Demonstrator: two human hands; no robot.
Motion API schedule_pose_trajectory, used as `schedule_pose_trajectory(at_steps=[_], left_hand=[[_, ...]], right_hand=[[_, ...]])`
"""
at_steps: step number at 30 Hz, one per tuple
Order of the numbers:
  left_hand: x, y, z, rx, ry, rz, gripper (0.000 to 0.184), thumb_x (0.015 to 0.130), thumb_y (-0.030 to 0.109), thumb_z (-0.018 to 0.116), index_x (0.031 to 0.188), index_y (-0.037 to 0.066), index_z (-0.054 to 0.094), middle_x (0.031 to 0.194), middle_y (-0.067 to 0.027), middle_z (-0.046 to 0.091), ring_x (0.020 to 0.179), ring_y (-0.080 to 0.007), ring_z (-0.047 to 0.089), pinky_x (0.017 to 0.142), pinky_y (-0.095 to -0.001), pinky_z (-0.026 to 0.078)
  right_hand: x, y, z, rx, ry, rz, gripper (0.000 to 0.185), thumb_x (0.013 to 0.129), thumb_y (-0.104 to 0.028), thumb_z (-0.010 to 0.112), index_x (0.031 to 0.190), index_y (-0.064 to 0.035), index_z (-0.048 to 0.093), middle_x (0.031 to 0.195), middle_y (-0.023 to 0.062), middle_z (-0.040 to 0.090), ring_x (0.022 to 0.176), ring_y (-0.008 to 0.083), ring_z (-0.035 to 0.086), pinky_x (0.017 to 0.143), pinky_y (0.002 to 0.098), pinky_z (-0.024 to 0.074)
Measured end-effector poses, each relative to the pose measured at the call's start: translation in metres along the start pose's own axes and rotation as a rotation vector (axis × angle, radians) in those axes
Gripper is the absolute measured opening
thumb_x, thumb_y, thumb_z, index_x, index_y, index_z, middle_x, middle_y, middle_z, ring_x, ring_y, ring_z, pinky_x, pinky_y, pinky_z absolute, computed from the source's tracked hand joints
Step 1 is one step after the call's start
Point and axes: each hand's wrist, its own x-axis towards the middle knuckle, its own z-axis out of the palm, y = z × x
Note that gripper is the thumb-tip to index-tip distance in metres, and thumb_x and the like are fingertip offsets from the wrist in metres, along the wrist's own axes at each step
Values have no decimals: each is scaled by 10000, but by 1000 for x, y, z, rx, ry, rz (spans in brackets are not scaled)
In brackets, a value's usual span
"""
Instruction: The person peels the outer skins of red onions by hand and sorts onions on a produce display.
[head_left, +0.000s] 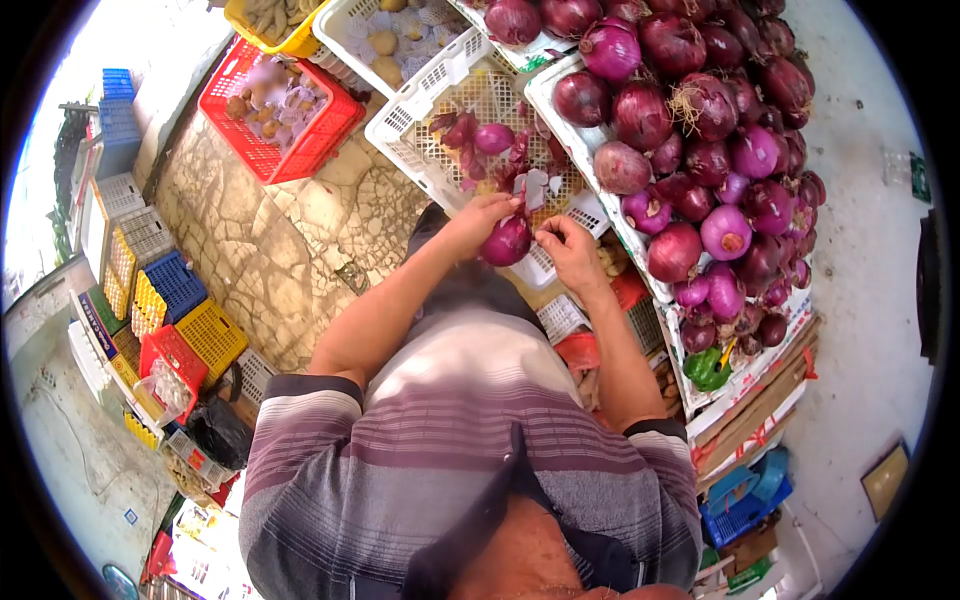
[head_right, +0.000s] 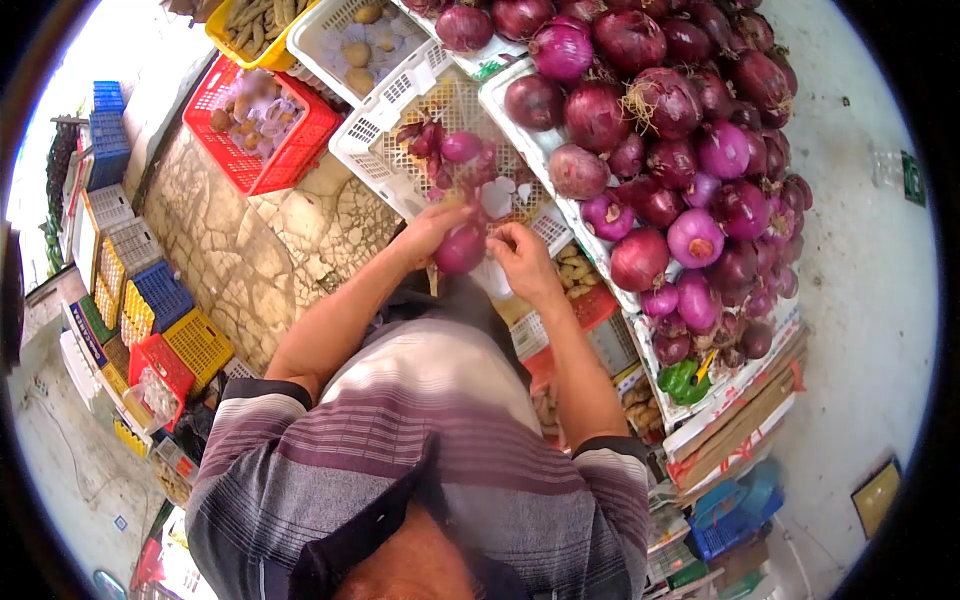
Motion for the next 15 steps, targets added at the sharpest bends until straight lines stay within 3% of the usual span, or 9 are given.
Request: schedule_pose_trajectory(at_steps=[6, 9, 12, 15], left_hand=[[-7, 10, 4, 34, 41, 238, 254, 1004, 208, 593, 1131, -6, 645, 970, -27, 657, 898, -107, 587, 821, -265, 491], [4, 3, -5, 67, 26, 291, 242, 992, 195, 592, 1113, -7, 648, 967, -10, 650, 899, -98, 572, 824, -265, 478], [6, 6, -11, 282, -9, 348, 253, 975, 195, 610, 1125, -3, 657, 1074, -55, 681, 1028, -131, 609, 915, -268, 488], [-1, 16, -2, 368, -10, 363, 254, 971, 206, 611, 1105, -5, 656, 1032, -38, 675, 982, -115, 594, 891, -259, 471]], right_hand=[[-5, -2, 1, 132, 181, -7, 143, 952, -96, 653, 1039, 17, 639, 873, -1, 630, 774, 68, 559, 696, 222, 468], [-2, -16, 11, 171, 263, -62, 185, 951, -83, 645, 1102, 24, 651, 859, -17, 634, 752, 54, 549, 678, 208, 460], [-1, -28, 17, 60, 173, 10, 280, 984, -107, 629, 1235, 17, 632, 1003, 17, 671, 829, 67, 611, 752, 210, 512], [2, -14, 19, 177, 99, 134, 295, 1002, -125, 596, 1252, 31, 617, 990, 22, 663, 805, 69, 614, 711, 217, 527]])
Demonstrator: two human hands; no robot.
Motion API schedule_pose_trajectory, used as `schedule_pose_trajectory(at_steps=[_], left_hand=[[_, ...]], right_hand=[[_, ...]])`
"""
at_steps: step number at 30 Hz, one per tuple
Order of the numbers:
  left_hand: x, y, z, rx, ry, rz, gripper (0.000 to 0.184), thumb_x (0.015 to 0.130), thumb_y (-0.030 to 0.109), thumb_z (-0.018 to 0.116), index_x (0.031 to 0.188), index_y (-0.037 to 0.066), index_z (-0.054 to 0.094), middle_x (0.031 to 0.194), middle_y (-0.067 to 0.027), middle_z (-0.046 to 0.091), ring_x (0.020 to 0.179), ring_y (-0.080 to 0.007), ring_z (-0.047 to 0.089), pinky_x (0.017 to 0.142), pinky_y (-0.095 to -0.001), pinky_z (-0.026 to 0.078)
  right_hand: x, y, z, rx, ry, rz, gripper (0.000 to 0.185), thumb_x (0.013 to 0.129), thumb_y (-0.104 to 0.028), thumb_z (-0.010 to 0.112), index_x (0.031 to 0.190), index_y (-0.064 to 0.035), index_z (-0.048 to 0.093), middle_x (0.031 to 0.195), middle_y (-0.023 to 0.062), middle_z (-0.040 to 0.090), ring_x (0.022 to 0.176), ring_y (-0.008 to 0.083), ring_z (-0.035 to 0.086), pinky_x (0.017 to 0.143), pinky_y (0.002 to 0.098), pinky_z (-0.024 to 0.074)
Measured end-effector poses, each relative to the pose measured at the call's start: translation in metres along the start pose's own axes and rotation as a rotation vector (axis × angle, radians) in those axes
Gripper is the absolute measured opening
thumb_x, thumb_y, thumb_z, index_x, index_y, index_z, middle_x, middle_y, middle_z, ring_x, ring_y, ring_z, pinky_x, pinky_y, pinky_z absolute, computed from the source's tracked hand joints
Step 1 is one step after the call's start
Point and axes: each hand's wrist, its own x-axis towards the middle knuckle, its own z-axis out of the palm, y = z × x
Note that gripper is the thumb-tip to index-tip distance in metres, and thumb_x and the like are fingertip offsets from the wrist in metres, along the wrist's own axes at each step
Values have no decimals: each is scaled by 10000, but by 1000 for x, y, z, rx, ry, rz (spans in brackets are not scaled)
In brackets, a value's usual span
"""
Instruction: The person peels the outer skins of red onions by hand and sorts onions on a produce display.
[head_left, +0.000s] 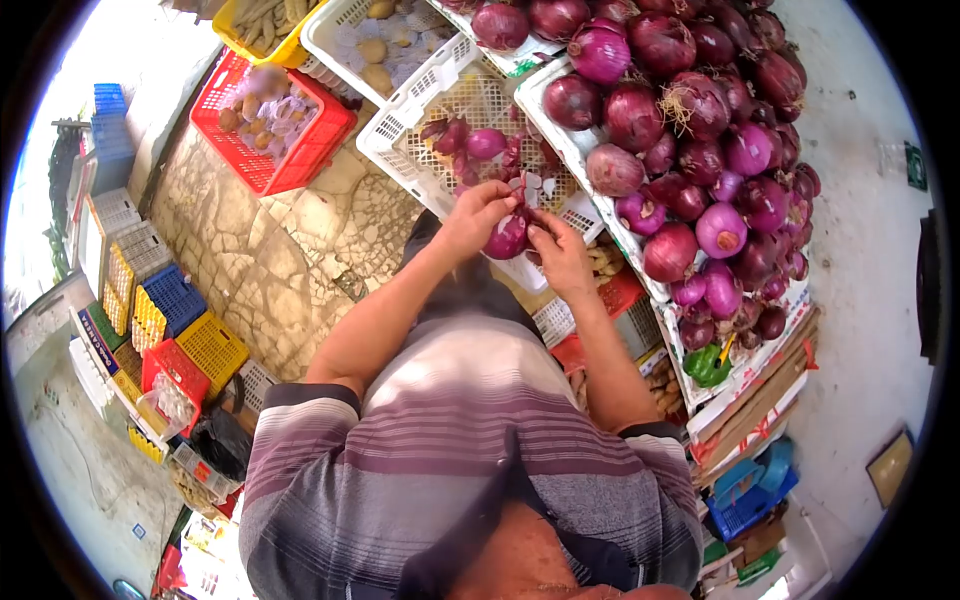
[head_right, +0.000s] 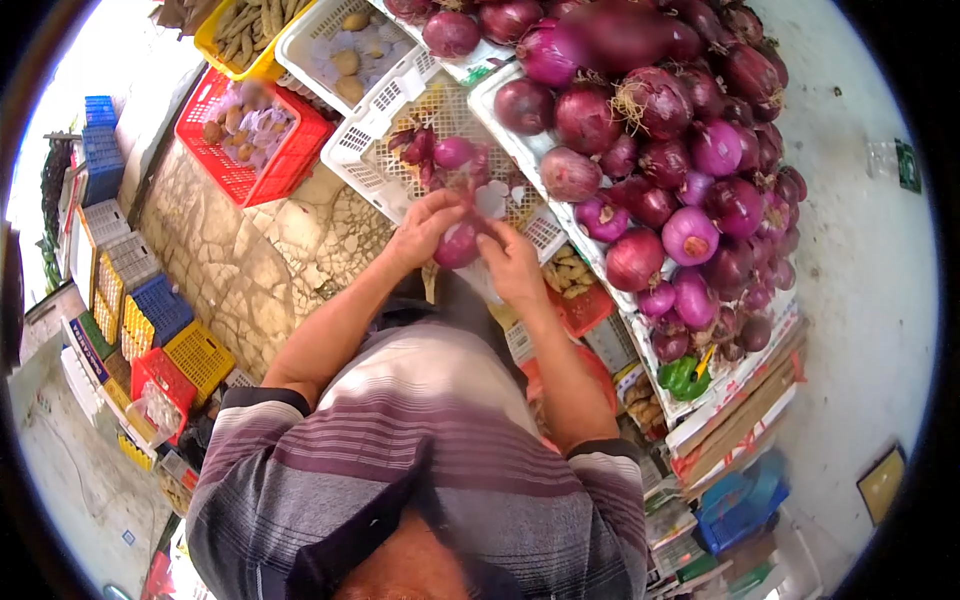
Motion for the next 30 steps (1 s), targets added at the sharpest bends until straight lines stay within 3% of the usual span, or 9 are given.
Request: schedule_pose_trajectory(at_steps=[6, 12, 16, 19, 22, 25, 28, 30], left_hand=[[2, -1, -2, 140, 14, 103, 255, 953, 189, 625, 1041, -50, 648, 877, -62, 667, 854, -126, 587, 787, -307, 489], [4, -10, -3, 148, 13, 106, 255, 937, 194, 653, 1027, -44, 666, 861, -89, 681, 829, -140, 602, 771, -316, 496], [5, -6, 1, 167, 27, -1, 212, 933, 156, 664, 1008, -42, 676, 941, -46, 685, 905, -105, 595, 820, -269, 486], [7, -5, 3, 170, 9, -11, 213, 927, 152, 672, 1014, -42, 680, 955, -58, 688, 904, -113, 602, 826, -275, 490], [10, -6, 2, 175, -10, -10, 210, 915, 144, 675, 1015, -40, 683, 958, -68, 688, 909, -128, 611, 839, -280, 490], [9, -5, 3, 203, -19, -5, 222, 900, 154, 689, 1012, -37, 690, 932, -87, 697, 891, -151, 627, 827, -296, 497], [8, -16, 4, 158, 2, 21, 254, 887, 190, 713, 1011, -32, 704, 886, -112, 716, 845, -170, 646, 781, -321, 513], [5, -13, 2, 202, 15, 19, 253, 884, 190, 714, 1014, -28, 707, 888, -109, 717, 848, -167, 646, 782, -319, 514]], right_hand=[[7, 5, -6, -132, -93, -64, 299, 1007, -141, 577, 1227, 56, 619, 894, 17, 641, 729, 72, 589, 664, 223, 505], [5, -4, -4, -178, -126, -53, 303, 994, -141, 573, 1208, 68, 622, 843, 12, 625, 695, 76, 551, 638, 239, 475], [10, 3, -4, -235, -81, -143, 306, 978, -110, 553, 1209, 80, 616, 853, 18, 627, 712, 70, 549, 648, 244, 482], [8, 1, -4, -303, -54, -188, 324, 960, -126, 532, 1206, 68, 615, 836, 85, 659, 701, 151, 607, 664, 303, 506], [2, -8, 1, -522, 18, -345, 329, 939, -152, 517, 1180, 48, 616, 843, 207, 665, 709, 317, 646, 682, 402, 510], [5, -4, 3, -561, -3, -293, 300, 924, -169, 507, 1114, 37, 614, 881, 295, 633, 786, 459, 624, 707, 493, 491], [5, 1, 5, -646, 27, -291, 289, 899, -149, 529, 1114, 33, 597, 929, 319, 651, 894, 510, 620, 766, 557, 478], [4, -5, 15, -598, 53, -317, 248, 916, -147, 514, 1054, 43, 593, 880, 306, 637, 845, 499, 613, 733, 544, 475]])
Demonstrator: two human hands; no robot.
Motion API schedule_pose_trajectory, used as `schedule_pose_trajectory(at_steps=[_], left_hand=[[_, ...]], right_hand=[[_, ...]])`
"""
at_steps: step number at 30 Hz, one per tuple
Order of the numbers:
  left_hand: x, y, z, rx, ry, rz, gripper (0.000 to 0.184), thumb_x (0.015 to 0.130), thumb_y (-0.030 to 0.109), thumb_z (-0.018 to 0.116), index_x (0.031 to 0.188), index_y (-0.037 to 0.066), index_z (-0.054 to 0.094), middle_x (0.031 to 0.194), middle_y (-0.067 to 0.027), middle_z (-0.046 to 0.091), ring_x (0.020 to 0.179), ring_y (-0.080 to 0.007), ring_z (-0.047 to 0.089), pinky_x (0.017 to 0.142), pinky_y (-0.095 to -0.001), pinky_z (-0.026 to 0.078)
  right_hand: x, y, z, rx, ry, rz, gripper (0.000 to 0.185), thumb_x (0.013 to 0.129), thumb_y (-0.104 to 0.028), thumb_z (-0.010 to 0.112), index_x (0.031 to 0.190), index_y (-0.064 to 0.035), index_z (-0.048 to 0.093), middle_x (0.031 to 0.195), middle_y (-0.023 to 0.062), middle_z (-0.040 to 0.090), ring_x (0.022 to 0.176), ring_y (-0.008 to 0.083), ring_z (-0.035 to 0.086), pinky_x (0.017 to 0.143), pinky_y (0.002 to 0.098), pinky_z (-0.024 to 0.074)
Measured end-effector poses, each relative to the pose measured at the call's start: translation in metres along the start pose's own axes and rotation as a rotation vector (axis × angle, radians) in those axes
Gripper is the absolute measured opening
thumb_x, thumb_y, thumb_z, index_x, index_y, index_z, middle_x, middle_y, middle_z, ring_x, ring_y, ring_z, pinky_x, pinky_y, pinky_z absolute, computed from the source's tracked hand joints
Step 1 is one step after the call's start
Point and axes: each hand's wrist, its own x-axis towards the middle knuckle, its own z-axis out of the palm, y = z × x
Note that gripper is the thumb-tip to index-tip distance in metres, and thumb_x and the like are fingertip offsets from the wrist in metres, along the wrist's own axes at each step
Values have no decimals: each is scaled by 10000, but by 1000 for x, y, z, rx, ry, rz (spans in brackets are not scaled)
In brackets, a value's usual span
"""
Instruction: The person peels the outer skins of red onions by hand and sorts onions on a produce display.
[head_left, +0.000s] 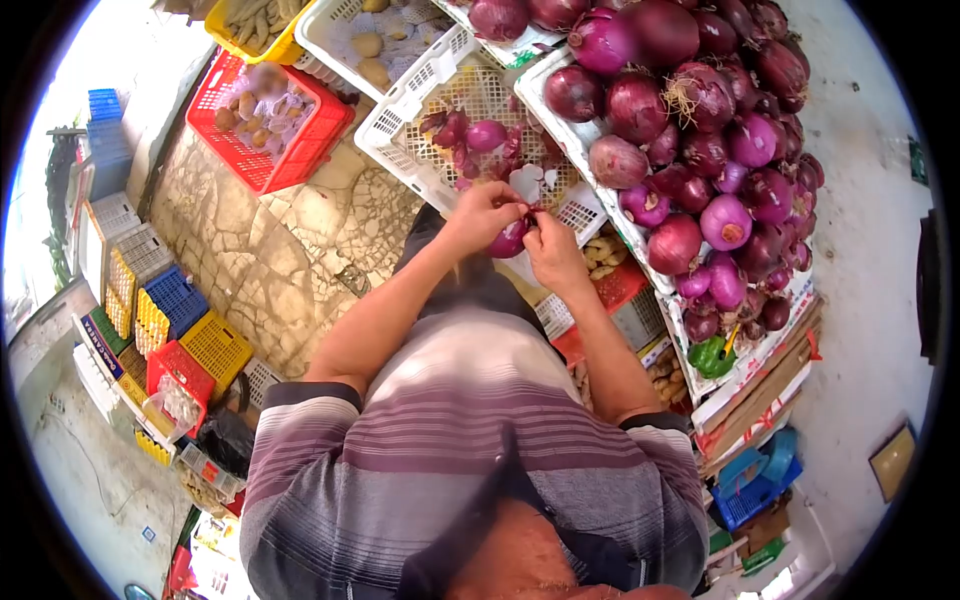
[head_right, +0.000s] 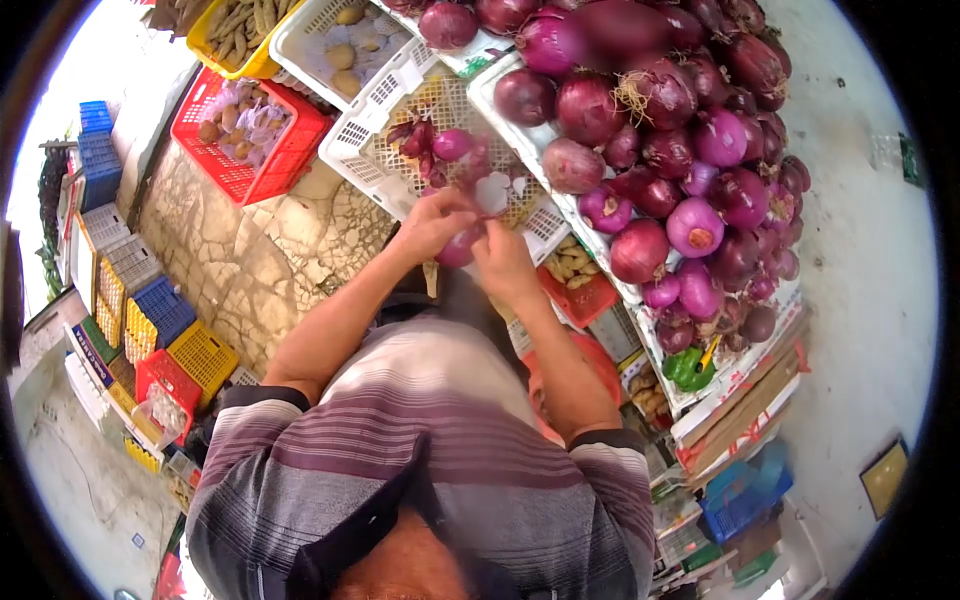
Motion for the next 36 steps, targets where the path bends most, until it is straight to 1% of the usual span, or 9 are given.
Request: schedule_pose_trajectory(at_steps=[7, 10, 13, 16, 24, 27, 31, 34, 36], left_hand=[[1, -12, 1, -20, 19, 15, 221, 869, 161, 724, 981, -30, 721, 876, -99, 720, 820, -156, 645, 771, -311, 518], [-2, -9, 0, -87, -33, -66, 192, 877, 101, 685, 1009, -35, 714, 979, -81, 693, 923, -154, 628, 846, -298, 495], [-6, -4, -2, -95, 44, -14, 234, 868, 162, 717, 988, -39, 715, 875, -82, 711, 832, -139, 627, 786, -298, 509], [-3, -18, -3, -186, 30, -41, 225, 874, 155, 712, 998, -32, 714, 901, -78, 708, 857, -136, 621, 802, -291, 501], [-6, -20, -6, -489, -15, -162, 180, 874, 111, 693, 1010, 1, 651, 960, -46, 666, 852, -124, 590, 791, -276, 485], [-9, -21, -10, -563, -39, -201, 173, 870, 81, 678, 1022, 16, 627, 967, -43, 647, 852, -127, 594, 789, -276, 497], [-14, -12, -5, -764, -124, -215, 167, 878, 82, 660, 1030, 35, 610, 950, -44, 632, 859, -137, 619, 785, -286, 528], [-17, -1, -13, -846, -99, -227, 170, 894, 100, 638, 1047, 37, 603, 948, -54, 636, 859, -146, 634, 780, -296, 547], [-14, -1, -13, -841, -87, -231, 178, 909, 117, 624, 1064, 32, 608, 969, -61, 640, 850, -146, 639, 779, -302, 553]], right_hand=[[-1, 13, 6, 2, 35, 52, 230, 921, -126, 526, 1042, 47, 618, 885, 291, 646, 814, 464, 638, 713, 490, 502], [0, 28, 11, 21, 80, 40, 248, 908, -145, 551, 1049, 32, 653, 813, 278, 660, 777, 449, 657, 679, 495, 508], [3, 39, 16, 179, 27, 129, 214, 927, -99, 558, 1070, 35, 646, 829, 225, 661, 723, 311, 662, 681, 406, 509], [4, 30, 11, 84, 78, 3, 227, 903, -131, 558, 1029, 27, 662, 759, 253, 648, 720, 411, 664, 650, 460, 507], [4, 26, 12, 73, 132, 38, 197, 900, -120, 583, 1017, 14, 667, 774, 239, 661, 716, 385, 673, 648, 437, 505], [3, 29, 10, 78, 65, 68, 185, 940, -96, 578, 1048, 26, 666, 734, 134, 663, 638, 176, 621, 616, 332, 496], [0, 58, 13, 139, 92, 87, 177, 990, -60, 535, 1044, 45, 666, 803, 75, 697, 641, 150, 644, 606, 288, 517], [-4, 56, 5, 598, 52, 334, 178, 999, -46, 519, 1063, 42, 659, 819, 71, 698, 630, 140, 651, 592, 279, 528], [-3, 51, 2, 521, 32, 332, 211, 1002, -61, 524, 1124, 56, 651, 783, 96, 697, 619, 144, 662, 555, 274, 531]])
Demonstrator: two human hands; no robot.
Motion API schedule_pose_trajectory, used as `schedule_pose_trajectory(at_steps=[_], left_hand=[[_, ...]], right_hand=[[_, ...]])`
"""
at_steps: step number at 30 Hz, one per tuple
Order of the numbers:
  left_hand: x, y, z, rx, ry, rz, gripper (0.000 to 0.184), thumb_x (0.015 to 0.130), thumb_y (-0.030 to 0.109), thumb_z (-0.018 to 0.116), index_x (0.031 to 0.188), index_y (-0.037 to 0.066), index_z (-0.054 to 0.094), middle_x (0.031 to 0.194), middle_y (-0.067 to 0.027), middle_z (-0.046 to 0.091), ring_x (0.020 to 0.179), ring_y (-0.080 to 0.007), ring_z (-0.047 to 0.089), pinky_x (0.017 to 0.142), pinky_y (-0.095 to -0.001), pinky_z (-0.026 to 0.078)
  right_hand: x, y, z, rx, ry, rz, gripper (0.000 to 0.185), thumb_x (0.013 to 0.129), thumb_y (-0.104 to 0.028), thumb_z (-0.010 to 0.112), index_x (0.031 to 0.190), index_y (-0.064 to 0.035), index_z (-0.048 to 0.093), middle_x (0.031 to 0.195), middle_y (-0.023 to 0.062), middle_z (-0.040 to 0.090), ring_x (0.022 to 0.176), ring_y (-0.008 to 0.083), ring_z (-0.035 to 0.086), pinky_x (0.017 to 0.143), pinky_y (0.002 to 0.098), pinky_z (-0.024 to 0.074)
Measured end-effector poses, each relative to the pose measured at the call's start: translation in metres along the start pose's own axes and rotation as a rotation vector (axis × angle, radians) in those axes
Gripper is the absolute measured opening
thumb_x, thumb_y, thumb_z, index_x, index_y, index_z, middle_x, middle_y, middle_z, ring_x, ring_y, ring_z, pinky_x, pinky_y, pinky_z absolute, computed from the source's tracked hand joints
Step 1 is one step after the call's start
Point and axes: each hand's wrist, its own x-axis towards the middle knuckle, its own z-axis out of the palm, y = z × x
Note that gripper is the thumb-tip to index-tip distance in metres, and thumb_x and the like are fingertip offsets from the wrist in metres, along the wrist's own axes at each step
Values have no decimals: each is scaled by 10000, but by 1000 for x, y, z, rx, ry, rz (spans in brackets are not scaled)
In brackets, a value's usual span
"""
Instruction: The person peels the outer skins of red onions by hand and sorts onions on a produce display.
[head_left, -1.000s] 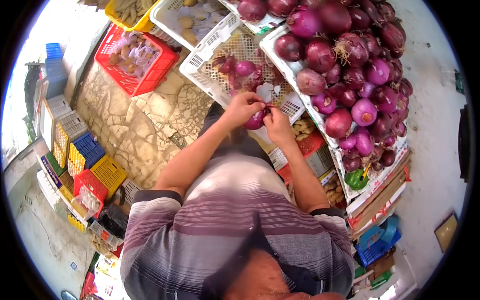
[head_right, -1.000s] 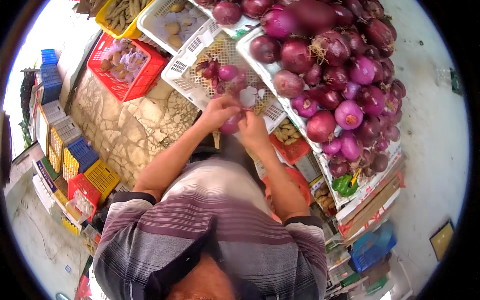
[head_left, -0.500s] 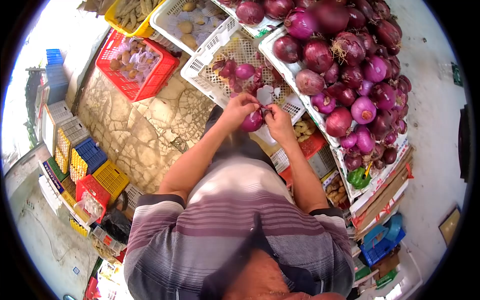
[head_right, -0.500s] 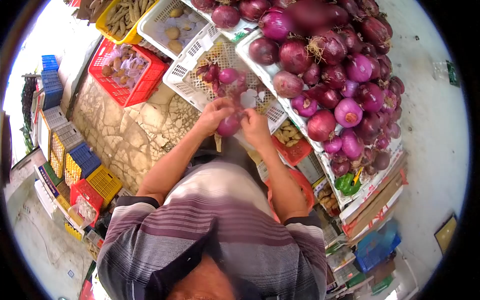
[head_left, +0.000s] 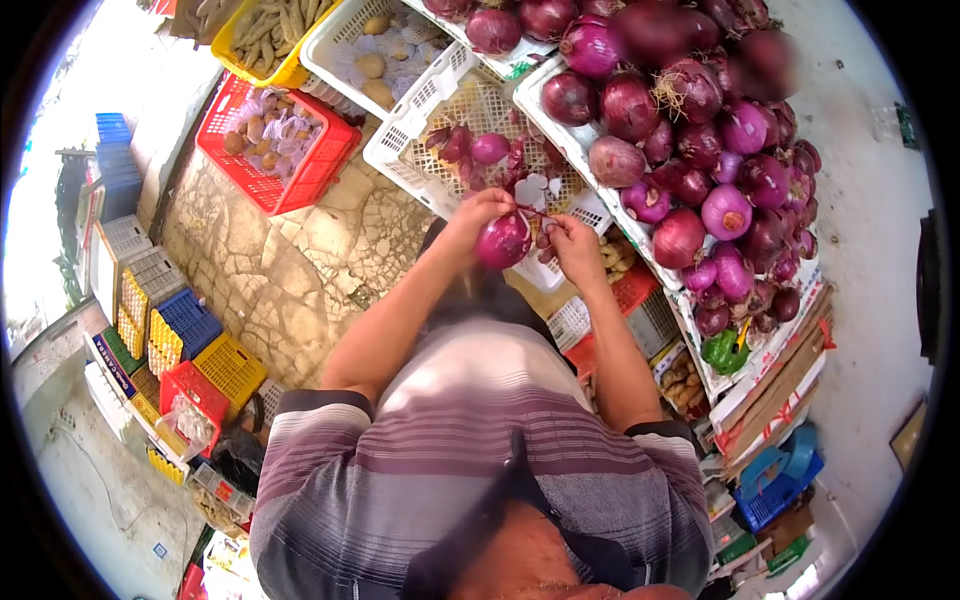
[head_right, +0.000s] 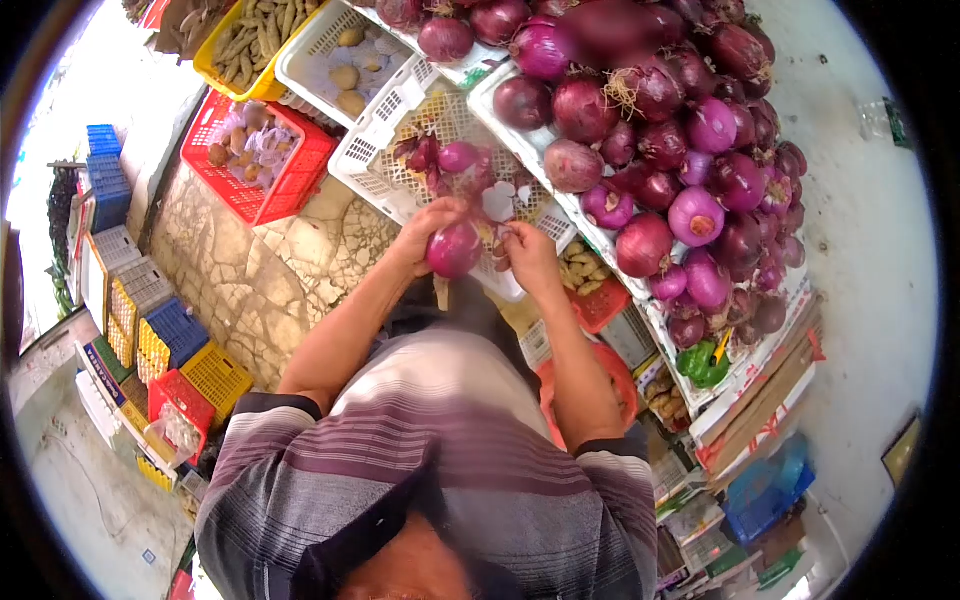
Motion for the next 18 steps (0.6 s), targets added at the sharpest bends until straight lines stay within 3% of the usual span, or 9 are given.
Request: schedule_pose_trajectory(at_steps=[6, 10, 11, 14, 15, 18], left_hand=[[-2, 5, 13, -73, -29, 104, 236, 961, 174, 617, 1143, 24, 615, 1068, -104, 667, 940, -192, 686, 844, -353, 595], [6, 5, 15, -170, 121, 104, 243, 1019, 213, 581, 1181, 34, 610, 1095, -112, 682, 967, -222, 702, 845, -404, 617], [6, 7, 17, -165, 125, 123, 231, 1022, 203, 578, 1180, 38, 612, 1089, -106, 684, 967, -219, 702, 843, -400, 617], [17, -1, 1, -159, 78, 226, 216, 1027, 189, 573, 1166, 31, 624, 1097, -109, 690, 975, -212, 694, 854, -382, 604], [21, -4, 0, -146, 87, 252, 236, 1030, 205, 568, 1161, 19, 628, 1121, -131, 691, 992, -225, 690, 881, -389, 593], [28, -14, 5, -133, 37, 279, 238, 1029, 207, 571, 1131, 4, 641, 1119, -146, 700, 991, -233, 687, 908, -381, 573]], right_hand=[[0, 21, -1, -1, 244, -9, 193, 1011, -93, 526, 1035, 40, 662, 747, 67, 659, 564, 131, 616, 538, 262, 495], [8, 70, -14, 76, 179, 31, 284, 1023, -135, 524, 1215, 48, 626, 878, 112, 693, 595, 142, 647, 514, 282, 494], [14, 92, -14, 228, 157, 32, 438, 1033, -217, 546, 1404, 13, 509, 1099, 140, 670, 666, 160, 670, 522, 270, 500], [-3, 43, 4, 268, 177, 218, 488, 1047, -255, 547, 1471, -50, 421, 1181, 149, 652, 763, 229, 724, 570, 271, 535], [-13, 27, 10, 334, 130, 180, 545, 1038, -316, 574, 1489, -78, 383, 1277, 168, 612, 830, 259, 738, 612, 320, 586], [-38, -16, 35, 812, -116, 198, 547, 1018, -311, 611, 1470, -85, 402, 1336, 166, 572, 857, 287, 744, 676, 383, 627]])
